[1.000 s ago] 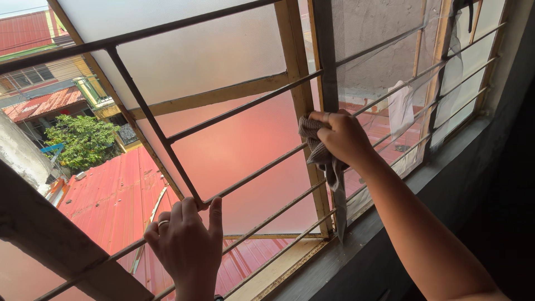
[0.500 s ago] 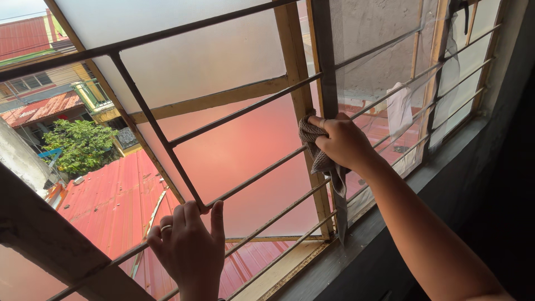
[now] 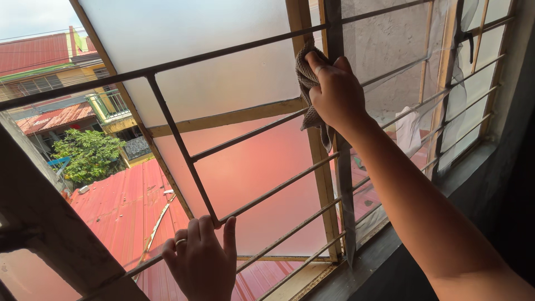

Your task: The person cleans a window using a spray bottle and a cloth. They spray the cleaning solution onto the glass and wipe it with the cloth, working across multiple panes of the window.

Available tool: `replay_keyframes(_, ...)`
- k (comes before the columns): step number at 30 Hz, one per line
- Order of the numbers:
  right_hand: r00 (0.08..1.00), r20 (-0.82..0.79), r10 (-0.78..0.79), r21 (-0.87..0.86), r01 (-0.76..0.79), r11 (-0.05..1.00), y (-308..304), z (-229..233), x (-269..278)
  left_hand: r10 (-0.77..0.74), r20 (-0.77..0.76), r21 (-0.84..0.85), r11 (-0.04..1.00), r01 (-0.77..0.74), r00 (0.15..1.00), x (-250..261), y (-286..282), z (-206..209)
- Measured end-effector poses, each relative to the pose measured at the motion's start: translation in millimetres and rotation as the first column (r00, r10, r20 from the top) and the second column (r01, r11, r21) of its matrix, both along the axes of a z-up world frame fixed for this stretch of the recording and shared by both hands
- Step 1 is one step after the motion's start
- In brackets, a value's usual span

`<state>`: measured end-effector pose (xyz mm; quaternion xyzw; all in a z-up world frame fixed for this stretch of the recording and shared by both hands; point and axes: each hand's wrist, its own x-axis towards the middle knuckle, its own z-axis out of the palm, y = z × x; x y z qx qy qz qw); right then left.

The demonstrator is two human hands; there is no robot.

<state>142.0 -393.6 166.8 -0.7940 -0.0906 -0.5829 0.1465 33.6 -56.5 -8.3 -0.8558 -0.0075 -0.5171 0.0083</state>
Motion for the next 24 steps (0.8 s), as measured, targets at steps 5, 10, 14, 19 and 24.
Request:
replay_keyframes(5,0.966,-0.257,0.007,0.043,0.004,0.999,-23.3,-4.5,-16.7,-0.018,0.067,0.014,1.0,0.017,0.998,1.0,-0.3,-3.5)
replay_keyframes(10,0.988,-0.134,0.079,0.126,-0.062,0.99,-24.2,9.4,-22.8,-0.012,0.068,0.028,1.0,0.01,0.998,-1.8,0.2,-4.0)
replay_keyframes(14,0.985,0.169,-0.025,-0.143,0.049,0.988,-12.9,6.6,-8.6,-0.021,0.073,0.011,1.0,0.021,0.997,-2.8,-1.7,-0.9)
replay_keyframes(19,0.965,-0.259,-0.046,-0.004,0.047,0.999,-17.7,14.8,-9.6,-0.019,0.015,0.001,1.0,0.019,1.0,-5.9,-2.0,1.5)
replay_keyframes(24,0.954,-0.139,0.266,0.152,-0.245,0.958,-45.1,-19.9,-56.7,-0.059,0.047,0.017,0.998,0.059,0.997,-8.1,-0.1,2.0)
